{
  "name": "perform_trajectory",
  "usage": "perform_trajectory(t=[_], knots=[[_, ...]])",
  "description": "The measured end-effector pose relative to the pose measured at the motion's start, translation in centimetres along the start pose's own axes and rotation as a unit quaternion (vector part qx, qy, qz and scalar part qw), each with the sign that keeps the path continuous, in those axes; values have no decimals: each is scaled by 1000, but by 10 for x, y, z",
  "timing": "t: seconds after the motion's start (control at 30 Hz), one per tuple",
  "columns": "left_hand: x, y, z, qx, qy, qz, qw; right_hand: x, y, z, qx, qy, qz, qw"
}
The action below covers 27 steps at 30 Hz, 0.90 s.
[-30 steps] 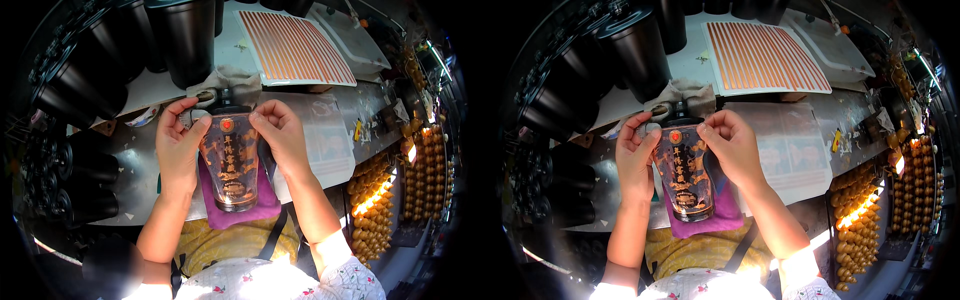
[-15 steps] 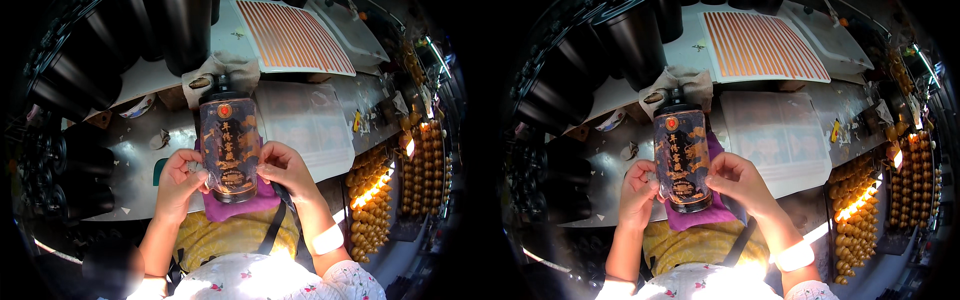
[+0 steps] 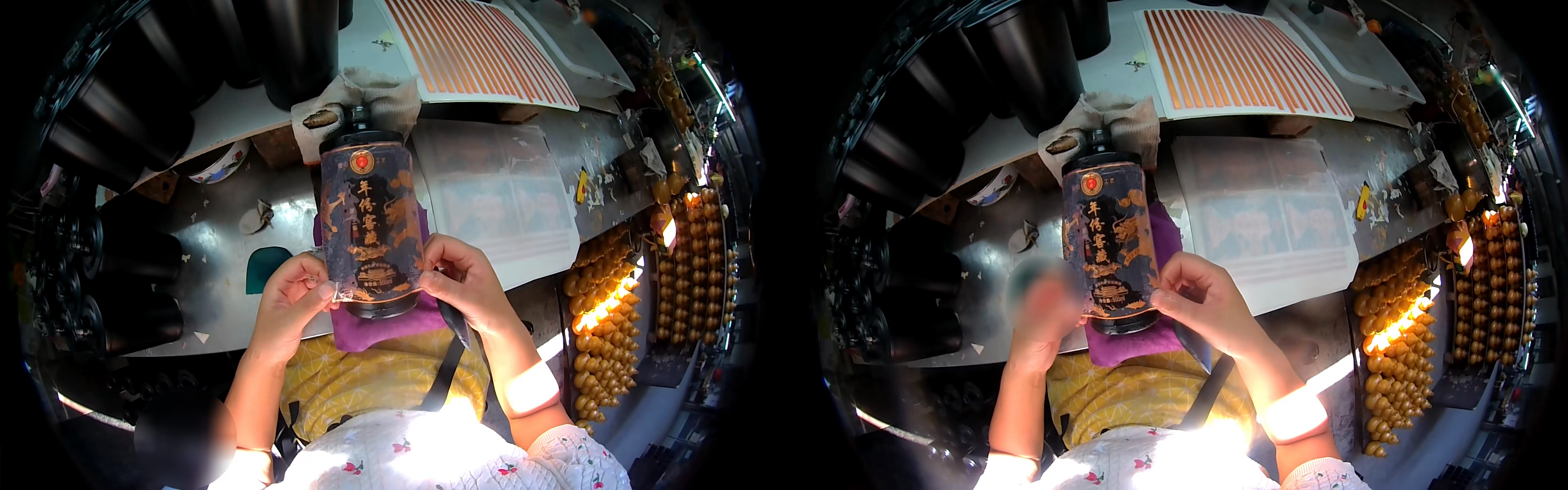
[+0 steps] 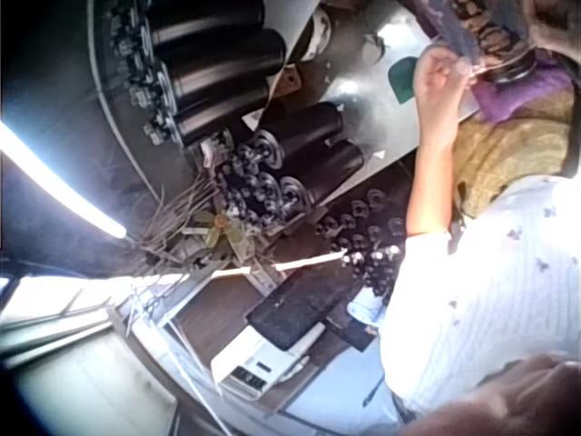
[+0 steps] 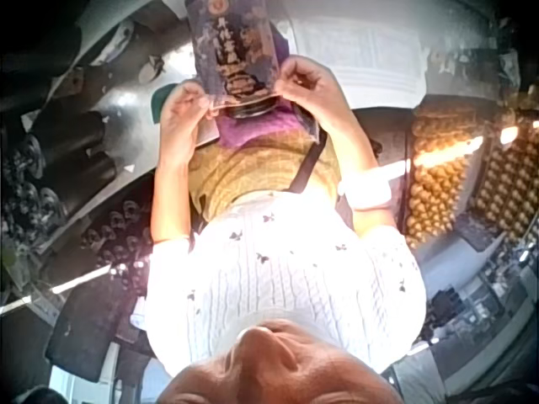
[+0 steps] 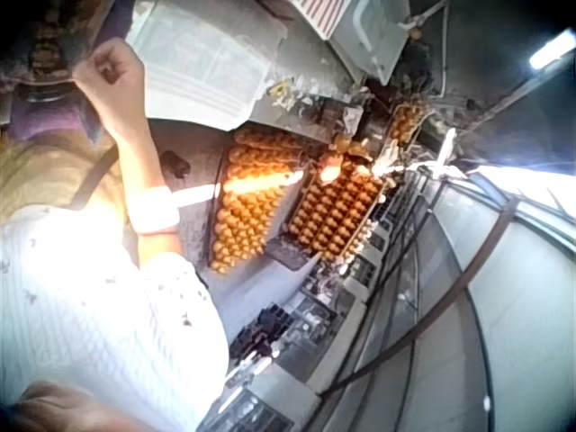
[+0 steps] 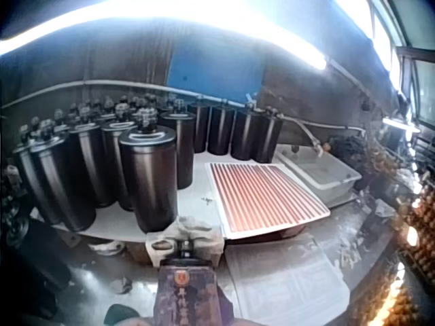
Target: The person applies a decorative label to a black cylindrical container. They use a small blue card to smooth the label and remove air bubbles, then wrap an orange rubber band around the top rim to secure it. The process is repeated for multiple containers in a row.
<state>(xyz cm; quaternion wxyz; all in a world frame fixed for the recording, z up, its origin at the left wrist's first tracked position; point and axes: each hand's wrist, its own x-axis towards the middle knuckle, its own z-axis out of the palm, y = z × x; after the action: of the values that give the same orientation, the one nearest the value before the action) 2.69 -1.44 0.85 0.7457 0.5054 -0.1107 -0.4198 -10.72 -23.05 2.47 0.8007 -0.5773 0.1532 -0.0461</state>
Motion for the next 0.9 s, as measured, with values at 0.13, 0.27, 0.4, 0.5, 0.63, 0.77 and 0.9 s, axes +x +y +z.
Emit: perform_trajectory(t=[0.13,0.27,0.4,0.5,0.63,0.77,0.9], knots=[[1,-2,3,25,-3,13,1000,-1,1,-1,-50,-2,-21,999],[1,-4,1,18,-2,10,1000,-1,1,0,-36,-6,-24,999],[0,-6,-3,-15,-10,6,1000,-1,-1,-1,-29,-16,-29,999],[0,-6,-2,-16,-13,8,1000,-1,-2,-1,-30,-19,-28,999],[0,-8,-3,-12,-20,24,999,-2,-2,-2,-33,-22,-23,999],[0,-8,-3,-4,-17,24,1000,-2,-2,-2,-38,-24,-22,999],[0,-8,-4,9,-18,27,999,-1,-4,-1,-46,-24,-19,998]])
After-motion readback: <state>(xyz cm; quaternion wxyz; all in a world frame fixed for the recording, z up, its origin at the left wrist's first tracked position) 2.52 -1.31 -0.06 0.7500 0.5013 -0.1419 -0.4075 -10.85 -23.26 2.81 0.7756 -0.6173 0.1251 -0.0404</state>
